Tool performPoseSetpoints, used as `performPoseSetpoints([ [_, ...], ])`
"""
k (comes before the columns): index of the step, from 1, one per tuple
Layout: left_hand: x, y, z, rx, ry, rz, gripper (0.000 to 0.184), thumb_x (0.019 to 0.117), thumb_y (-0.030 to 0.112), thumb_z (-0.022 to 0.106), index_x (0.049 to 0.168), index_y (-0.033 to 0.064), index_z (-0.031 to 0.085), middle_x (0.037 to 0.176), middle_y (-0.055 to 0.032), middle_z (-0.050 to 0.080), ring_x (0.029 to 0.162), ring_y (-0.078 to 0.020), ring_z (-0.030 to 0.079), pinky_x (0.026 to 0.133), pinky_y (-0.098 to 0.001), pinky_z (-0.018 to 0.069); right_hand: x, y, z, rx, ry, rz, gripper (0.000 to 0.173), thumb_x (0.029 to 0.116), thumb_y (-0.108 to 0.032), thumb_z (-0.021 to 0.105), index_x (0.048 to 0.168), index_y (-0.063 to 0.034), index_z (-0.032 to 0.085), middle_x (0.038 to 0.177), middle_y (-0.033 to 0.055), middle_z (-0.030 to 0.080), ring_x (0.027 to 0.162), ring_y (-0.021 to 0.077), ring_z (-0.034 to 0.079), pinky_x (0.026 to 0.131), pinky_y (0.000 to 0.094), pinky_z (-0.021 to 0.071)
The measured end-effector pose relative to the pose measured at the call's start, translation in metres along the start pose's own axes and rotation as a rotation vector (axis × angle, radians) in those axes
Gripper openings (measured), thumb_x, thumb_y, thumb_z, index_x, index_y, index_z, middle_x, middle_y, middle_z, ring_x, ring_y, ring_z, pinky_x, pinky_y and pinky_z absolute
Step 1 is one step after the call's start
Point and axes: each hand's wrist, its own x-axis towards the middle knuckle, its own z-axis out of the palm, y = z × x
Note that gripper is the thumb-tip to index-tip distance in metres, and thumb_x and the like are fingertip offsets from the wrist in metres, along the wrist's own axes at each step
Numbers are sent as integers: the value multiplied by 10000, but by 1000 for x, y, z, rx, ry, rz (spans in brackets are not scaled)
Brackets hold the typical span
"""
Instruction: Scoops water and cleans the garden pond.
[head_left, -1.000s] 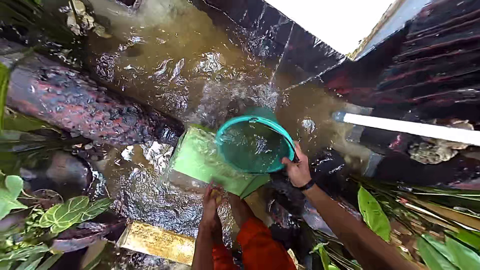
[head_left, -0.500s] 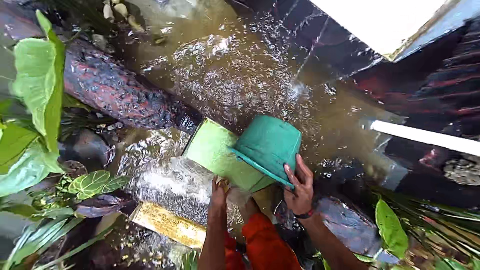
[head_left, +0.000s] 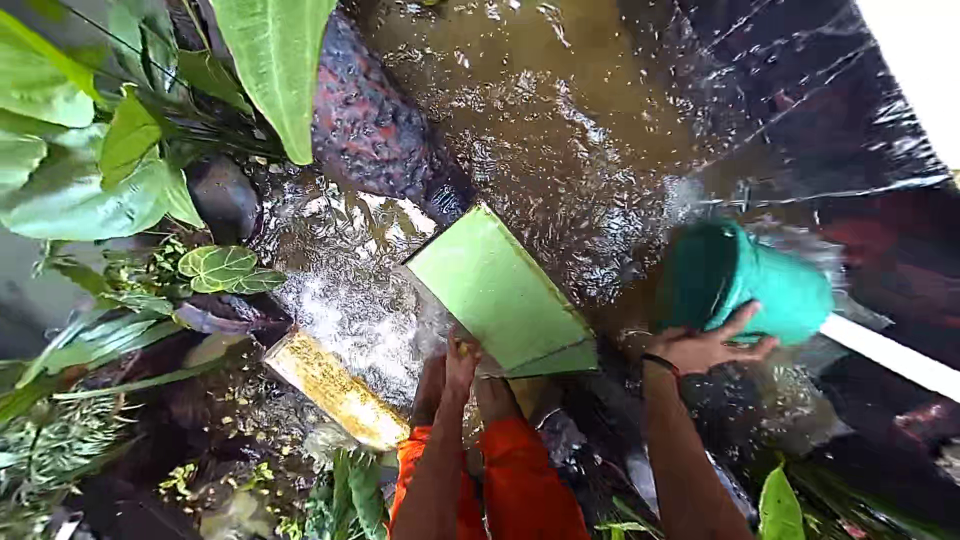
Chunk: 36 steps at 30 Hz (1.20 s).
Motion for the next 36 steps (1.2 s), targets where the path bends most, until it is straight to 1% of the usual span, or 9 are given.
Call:
performPoseSetpoints([
  [4,-4,-7,-19,-28,11,6,734,1006,72,598,1621,118,200,1371,-224,591,1096,-322,682,835,-496,608,-21,-61,36,-80,-253,156,836,887,-98,612,1643,-226,277,1669,288,168,1283,438,583,846,424,613],
  [7,-5,-11,-42,-71,56,7,711,1016,77,588,1621,150,221,1386,-211,580,1093,-324,681,826,-506,610,-16,-97,46,31,-479,299,770,972,-144,596,1649,-179,233,1644,287,252,1429,438,440,1090,488,486],
  [10,-12,-8,-62,-96,104,23,694,1024,65,566,1617,141,214,1346,-212,608,1008,-295,700,792,-470,606,-3,-108,45,231,-580,435,666,995,-163,621,1593,-61,347,1531,250,478,1402,361,499,1146,490,426],
  [17,-14,7,-100,-75,120,31,697,1014,32,531,1621,141,207,1361,-225,595,1031,-323,698,815,-488,609,28,-73,31,831,-690,713,386,1002,-42,490,1376,-38,395,897,117,550,657,205,598,565,395,560],
  [22,-19,31,-100,16,59,51,579,1021,9,435,1579,69,292,1359,-220,602,1068,-318,689,840,-496,597,29,-38,-16,1012,-654,673,593,858,67,531,1418,-56,381,1023,107,603,762,177,670,594,365,601],
  [26,-18,36,-75,119,-152,-9,538,1032,34,453,1558,77,352,1332,-194,627,1068,-306,687,852,-480,599,21,-27,-54,1071,-581,340,595,726,92,584,1313,21,514,1078,60,686,918,113,699,762,321,626],
  [30,-13,35,-32,73,-286,-72,570,1036,32,435,1583,103,288,1352,-178,631,1106,-325,686,863,-507,603,2,-29,-73,976,-556,39,517,785,73,582,1302,99,584,1166,92,720,1048,88,696,920,306,601],
  [33,-11,36,-8,-17,-265,-75,582,1049,44,418,1598,136,247,1394,-171,605,1135,-331,679,882,-516,601,-16,-31,-82,864,-562,-316,542,855,25,527,1390,94,577,1522,233,512,1429,257,504,1187,384,441],
  [36,-15,34,12,-71,-129,-62,595,1031,15,426,1583,107,224,1353,-214,596,1095,-345,678,829,-519,597,-36,-37,-86,851,-466,-462,533,867,8,519,1385,-16,642,1567,274,437,1450,358,469,1193,459,449],
])
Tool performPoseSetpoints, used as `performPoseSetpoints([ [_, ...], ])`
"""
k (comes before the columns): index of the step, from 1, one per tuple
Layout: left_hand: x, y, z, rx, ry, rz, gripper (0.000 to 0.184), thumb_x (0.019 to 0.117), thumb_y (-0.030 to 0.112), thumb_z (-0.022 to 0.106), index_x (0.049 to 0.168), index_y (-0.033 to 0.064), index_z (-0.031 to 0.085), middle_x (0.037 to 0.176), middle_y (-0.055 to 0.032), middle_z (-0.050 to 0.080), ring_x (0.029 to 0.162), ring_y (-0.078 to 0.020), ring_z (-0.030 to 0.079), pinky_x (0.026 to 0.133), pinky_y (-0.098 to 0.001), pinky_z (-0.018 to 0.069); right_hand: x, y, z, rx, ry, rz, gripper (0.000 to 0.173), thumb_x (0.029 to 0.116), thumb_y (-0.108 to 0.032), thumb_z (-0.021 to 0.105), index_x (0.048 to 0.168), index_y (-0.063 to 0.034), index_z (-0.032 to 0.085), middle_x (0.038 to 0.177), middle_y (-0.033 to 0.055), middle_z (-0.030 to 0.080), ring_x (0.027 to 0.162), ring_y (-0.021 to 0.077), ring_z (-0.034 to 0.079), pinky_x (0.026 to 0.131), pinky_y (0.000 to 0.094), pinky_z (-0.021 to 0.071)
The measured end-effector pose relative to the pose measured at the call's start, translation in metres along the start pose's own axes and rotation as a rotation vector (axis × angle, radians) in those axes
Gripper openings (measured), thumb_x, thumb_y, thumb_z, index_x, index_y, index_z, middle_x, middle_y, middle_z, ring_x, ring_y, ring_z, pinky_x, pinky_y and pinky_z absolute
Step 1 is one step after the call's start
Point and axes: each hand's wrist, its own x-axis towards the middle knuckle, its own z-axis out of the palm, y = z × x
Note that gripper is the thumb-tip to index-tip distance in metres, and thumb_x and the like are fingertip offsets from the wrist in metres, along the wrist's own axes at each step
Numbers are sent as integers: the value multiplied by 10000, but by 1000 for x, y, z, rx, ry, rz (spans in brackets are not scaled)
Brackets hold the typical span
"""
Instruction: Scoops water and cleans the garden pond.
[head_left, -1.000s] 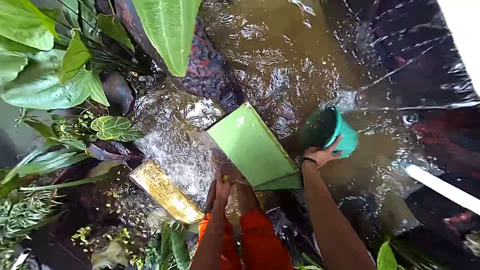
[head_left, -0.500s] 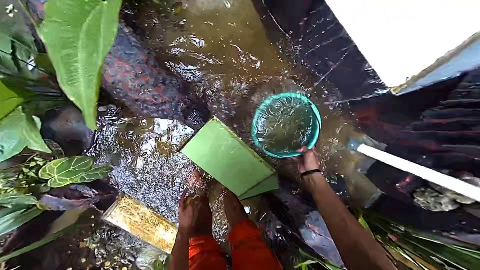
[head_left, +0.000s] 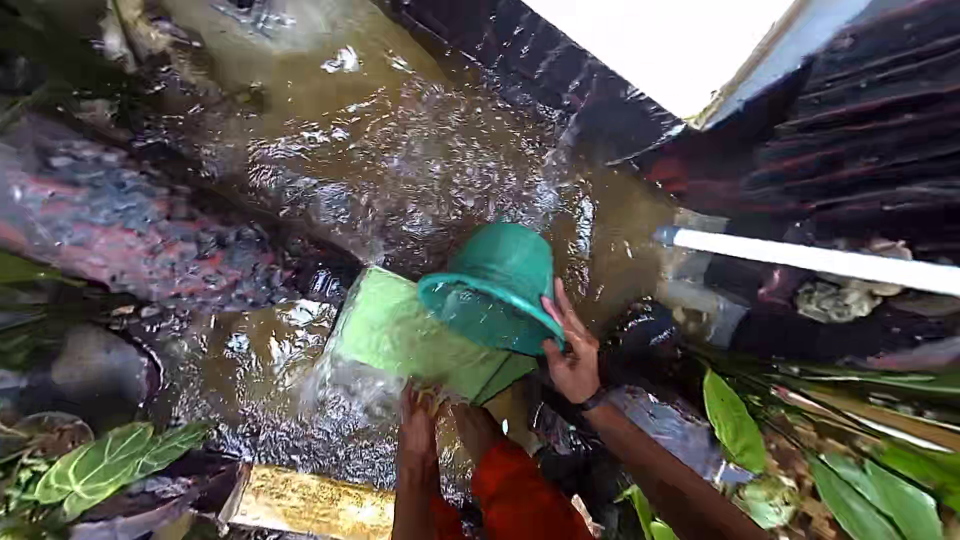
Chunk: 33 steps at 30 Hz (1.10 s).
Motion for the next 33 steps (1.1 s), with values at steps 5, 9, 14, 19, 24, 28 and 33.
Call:
performPoseSetpoints([
  [5,-12,10,4,110,122,54,636,1028,28,430,1597,96,156,1434,-239,481,1093,-313,641,830,-490,579,-31,-15,17,-121,-15,-82,473,1013,-224,538,1462,-371,555,1612,212,403,1481,382,417,1157,537,466],
  [9,-16,41,4,272,186,96,605,1025,9,474,1575,48,225,1405,-239,499,1107,-281,620,871,-467,564,-50,-25,32,-150,14,-164,395,1042,-275,580,1418,-396,586,1577,164,473,1463,392,442,1132,537,490],
  [14,-12,46,-25,436,31,402,560,981,62,566,1477,-100,359,1432,-197,527,1269,-146,543,1060,-299,473,-58,-21,35,-162,60,-259,341,1058,-267,565,1379,-358,634,1567,91,503,1464,377,441,1148,504,471],
  [19,-4,70,14,520,62,537,717,944,157,571,1546,-28,228,1419,-176,510,1186,-155,600,963,-380,559,-30,-7,4,-125,310,-191,385,1060,-276,569,1437,-354,581,1615,115,434,1485,374,412,1189,555,426],
  [24,1,89,69,668,-43,655,506,921,34,478,1418,-49,422,1061,-62,623,757,-80,640,627,-293,578,-2,61,-38,-433,794,230,471,967,-209,551,1432,-272,581,1552,250,415,1401,353,498,1085,489,520],
  [28,2,98,149,818,-345,753,451,1015,178,449,1396,-62,481,1094,-73,647,790,-74,627,656,-261,552,18,85,-71,3,1091,970,667,906,-24,598,1543,19,405,1440,265,516,1232,327,594,984,457,549],
  [33,-7,94,321,1220,-610,860,897,976,554,550,1616,17,226,1290,-277,585,1120,-335,608,980,-516,511,16,117,-122,795,1091,1655,432,996,-152,591,1410,-79,495,1044,208,611,715,285,619,571,431,543],
])
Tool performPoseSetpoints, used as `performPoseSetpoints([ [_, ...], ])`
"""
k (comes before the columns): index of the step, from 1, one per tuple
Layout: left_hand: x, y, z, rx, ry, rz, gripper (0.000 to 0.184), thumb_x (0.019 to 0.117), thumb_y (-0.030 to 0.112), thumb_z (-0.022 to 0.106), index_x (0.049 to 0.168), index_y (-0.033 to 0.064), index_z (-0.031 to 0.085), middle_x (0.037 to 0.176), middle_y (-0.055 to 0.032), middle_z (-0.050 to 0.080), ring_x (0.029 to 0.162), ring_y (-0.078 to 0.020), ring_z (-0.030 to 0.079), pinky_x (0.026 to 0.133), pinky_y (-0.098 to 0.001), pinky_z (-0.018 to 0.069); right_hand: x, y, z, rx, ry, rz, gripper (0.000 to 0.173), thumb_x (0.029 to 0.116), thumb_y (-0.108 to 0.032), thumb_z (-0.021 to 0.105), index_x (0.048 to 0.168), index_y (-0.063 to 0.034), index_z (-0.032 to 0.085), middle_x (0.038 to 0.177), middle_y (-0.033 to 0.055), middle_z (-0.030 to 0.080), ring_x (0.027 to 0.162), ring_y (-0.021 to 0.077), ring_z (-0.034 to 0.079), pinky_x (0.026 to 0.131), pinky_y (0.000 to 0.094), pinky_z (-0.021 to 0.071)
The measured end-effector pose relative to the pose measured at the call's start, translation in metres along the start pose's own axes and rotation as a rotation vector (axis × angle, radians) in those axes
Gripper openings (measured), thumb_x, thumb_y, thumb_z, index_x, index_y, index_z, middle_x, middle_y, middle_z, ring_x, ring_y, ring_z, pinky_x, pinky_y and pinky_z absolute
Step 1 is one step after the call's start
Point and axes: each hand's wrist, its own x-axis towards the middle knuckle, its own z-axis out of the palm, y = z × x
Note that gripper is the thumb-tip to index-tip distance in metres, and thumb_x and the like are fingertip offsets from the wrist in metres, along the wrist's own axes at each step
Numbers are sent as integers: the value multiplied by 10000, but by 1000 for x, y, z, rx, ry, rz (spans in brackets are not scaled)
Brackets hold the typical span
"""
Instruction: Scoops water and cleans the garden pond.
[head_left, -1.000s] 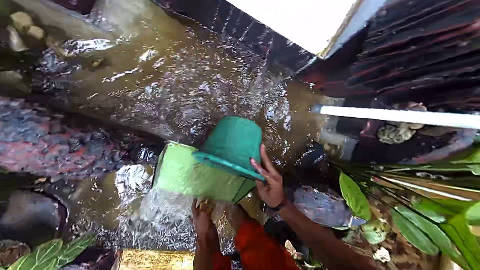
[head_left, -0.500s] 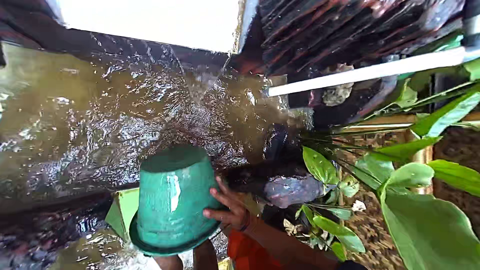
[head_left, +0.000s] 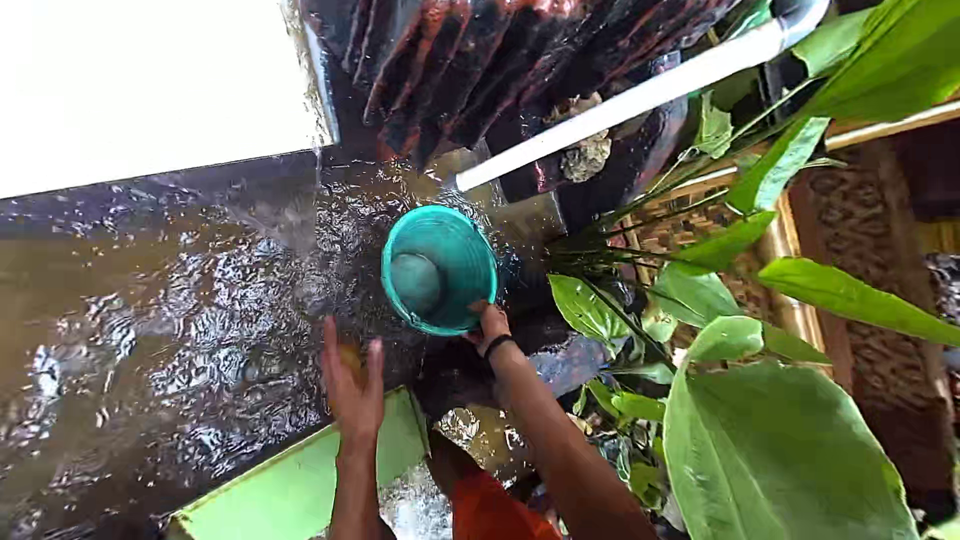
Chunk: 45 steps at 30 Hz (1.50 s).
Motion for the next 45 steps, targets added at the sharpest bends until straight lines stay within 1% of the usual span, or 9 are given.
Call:
performPoseSetpoints([
  [4,81,52,54,278,-199,22,868,972,593,571,1617,92,278,1340,-292,570,1194,-447,582,1002,-635,469,39,0,8,57,-95,193,133,957,-125,591,1056,-50,544,735,63,501,490,125,423,437,269,406],
  [8,122,79,111,479,-262,-10,586,1031,570,411,1554,308,453,1466,-268,478,1295,-490,497,957,-699,441,63,1,33,216,-158,277,53,988,-119,531,998,-69,515,699,48,472,462,113,397,413,248,382],
  [16,146,95,186,632,-327,34,607,1078,537,297,1553,185,434,1504,-286,462,1201,-506,583,886,-702,488,120,-12,35,362,-193,360,135,1052,-184,438,1030,-66,498,712,62,485,473,125,419,419,255,396],
  [28,137,105,195,743,-389,-1,603,1078,419,402,1613,156,318,1440,-324,506,1095,-502,641,864,-646,525,132,7,29,312,-245,353,169,1036,-202,458,908,-98,491,635,25,441,449,112,400,411,244,385],
  [31,135,95,179,581,-423,-81,646,1040,389,515,1621,205,301,1499,-346,426,1159,-534,594,905,-679,496,124,13,30,368,-154,227,89,1025,-169,514,1051,-85,521,785,59,491,561,138,452,487,287,427],
  [34,138,51,131,262,-443,-164,574,1044,298,544,1571,136,384,1385,-300,548,1119,-462,632,895,-641,533,100,17,29,341,-88,-21,537,914,9,588,1423,-70,436,1119,188,576,830,260,573,642,428,508],
  [35,133,29,108,127,-459,-197,563,1049,265,547,1565,111,379,1356,-280,574,1108,-420,647,896,-607,549,88,20,28,320,-41,-126,593,872,52,614,1432,-61,454,1099,206,607,809,274,604,607,439,518],
  [40,70,-33,7,-334,-422,-116,685,915,157,729,1503,-13,422,1369,-159,615,1211,-195,637,1034,-381,548,27,41,7,285,-156,-603,477,784,100,628,1253,23,580,1076,177,660,904,232,677,751,421,609],
  [45,27,-64,-87,-393,-341,-139,475,926,112,703,1366,14,552,1102,-82,678,802,-152,625,646,-296,530,-1,50,-9,7,-340,-971,298,757,38,651,1046,-35,660,926,53,696,828,149,682,734,385,607],
])
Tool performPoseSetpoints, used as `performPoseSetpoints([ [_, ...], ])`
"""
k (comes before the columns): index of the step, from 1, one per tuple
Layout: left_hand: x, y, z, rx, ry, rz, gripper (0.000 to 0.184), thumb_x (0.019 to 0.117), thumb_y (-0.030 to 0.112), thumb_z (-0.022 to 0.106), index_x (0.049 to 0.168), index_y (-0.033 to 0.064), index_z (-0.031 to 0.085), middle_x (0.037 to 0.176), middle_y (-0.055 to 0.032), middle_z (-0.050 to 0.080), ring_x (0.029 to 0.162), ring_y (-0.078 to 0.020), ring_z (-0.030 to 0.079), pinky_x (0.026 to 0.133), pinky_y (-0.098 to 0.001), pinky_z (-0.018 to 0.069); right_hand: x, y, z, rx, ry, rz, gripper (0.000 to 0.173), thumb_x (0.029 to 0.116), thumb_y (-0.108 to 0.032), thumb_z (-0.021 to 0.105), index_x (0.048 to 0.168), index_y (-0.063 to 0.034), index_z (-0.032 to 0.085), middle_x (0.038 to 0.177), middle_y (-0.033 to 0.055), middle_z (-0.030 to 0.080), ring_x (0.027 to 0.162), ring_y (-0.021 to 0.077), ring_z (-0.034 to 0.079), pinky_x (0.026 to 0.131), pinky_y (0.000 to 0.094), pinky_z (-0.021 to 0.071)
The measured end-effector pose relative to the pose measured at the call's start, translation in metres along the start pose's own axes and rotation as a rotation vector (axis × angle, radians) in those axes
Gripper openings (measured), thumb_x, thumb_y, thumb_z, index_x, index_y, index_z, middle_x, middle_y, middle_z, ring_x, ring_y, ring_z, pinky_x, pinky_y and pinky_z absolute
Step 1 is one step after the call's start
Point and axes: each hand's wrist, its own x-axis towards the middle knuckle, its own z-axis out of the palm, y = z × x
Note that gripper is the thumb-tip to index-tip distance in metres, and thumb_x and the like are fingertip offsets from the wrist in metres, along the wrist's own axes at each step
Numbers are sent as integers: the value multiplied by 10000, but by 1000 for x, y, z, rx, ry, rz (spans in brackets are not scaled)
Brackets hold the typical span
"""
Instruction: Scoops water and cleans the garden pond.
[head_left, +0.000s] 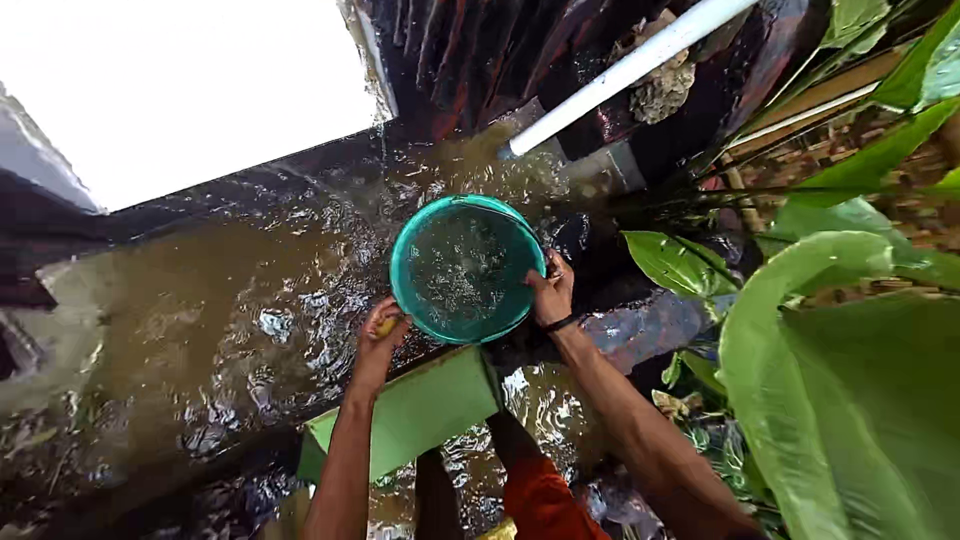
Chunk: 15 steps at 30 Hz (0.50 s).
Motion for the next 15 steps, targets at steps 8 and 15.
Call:
performPoseSetpoints([
  [8,-98,-43,-66,422,-73,13,369,846,190,832,1148,22,702,1073,-52,752,1024,-111,710,969,-342,582,-63,-9,2,-314,-523,-681,178,880,-81,644,726,-19,580,1235,170,729,1125,275,725,924,443,623],
  [15,-143,-75,-74,766,144,241,315,847,152,712,1088,-50,739,1034,-201,756,963,-348,743,876,-577,563,-98,-10,-11,-560,-625,-1214,359,1064,-287,474,770,-89,528,1190,145,749,707,256,714,587,370,545],
])
